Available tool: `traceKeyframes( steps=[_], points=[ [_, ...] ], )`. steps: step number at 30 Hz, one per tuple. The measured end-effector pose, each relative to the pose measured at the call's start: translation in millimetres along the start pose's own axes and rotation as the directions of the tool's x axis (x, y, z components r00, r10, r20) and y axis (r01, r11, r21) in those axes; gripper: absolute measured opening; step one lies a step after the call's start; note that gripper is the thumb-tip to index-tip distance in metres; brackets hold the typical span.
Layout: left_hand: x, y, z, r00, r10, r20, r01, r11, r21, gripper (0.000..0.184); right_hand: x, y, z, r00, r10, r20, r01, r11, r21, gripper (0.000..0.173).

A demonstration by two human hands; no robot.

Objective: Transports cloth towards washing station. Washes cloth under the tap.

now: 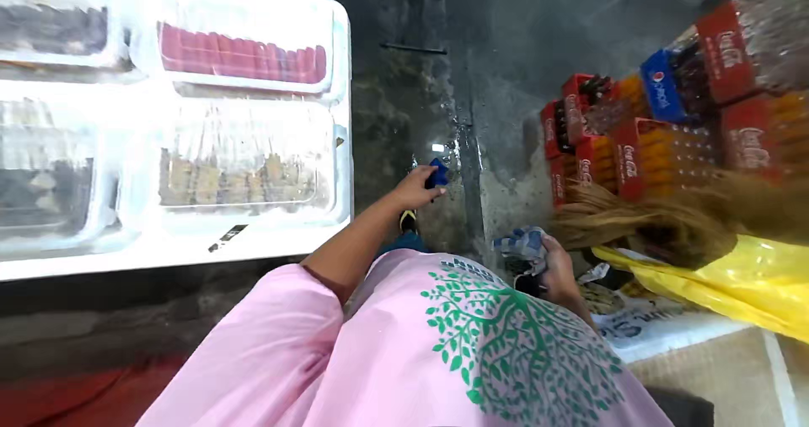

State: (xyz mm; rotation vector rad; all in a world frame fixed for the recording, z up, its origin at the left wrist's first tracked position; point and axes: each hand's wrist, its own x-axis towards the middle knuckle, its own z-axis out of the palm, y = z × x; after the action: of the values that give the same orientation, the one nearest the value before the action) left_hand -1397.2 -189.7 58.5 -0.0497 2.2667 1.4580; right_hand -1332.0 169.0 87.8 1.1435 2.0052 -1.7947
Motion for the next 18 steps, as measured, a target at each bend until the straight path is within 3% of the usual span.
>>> traceKeyframes(
  steps=[9,15,18],
  points=[
    [117.0,-12.1,-115.4,0.970,-0.139,-0.202,0.109,0.982,-0.152,0.066,139.7,-110.4,88.1,0.994,0.056,-0.093,-0.051,0.997,0.055,0.035],
    [220.6,32.3,-207.1,0.950,-0.093,-0.299,0.074,0.995,-0.073,0.066,218.5,-195.3,132.1,0.993,-0.006,-0.118,0.014,0.997,0.073,0.035],
    [268.6,52.3,-239.2,0.927,-0.062,-0.370,0.029,0.995,-0.093,0.067,258.8,-254.9,150.6,0.984,-0.127,-0.126,0.132,0.991,0.025,0.033]
  ],
)
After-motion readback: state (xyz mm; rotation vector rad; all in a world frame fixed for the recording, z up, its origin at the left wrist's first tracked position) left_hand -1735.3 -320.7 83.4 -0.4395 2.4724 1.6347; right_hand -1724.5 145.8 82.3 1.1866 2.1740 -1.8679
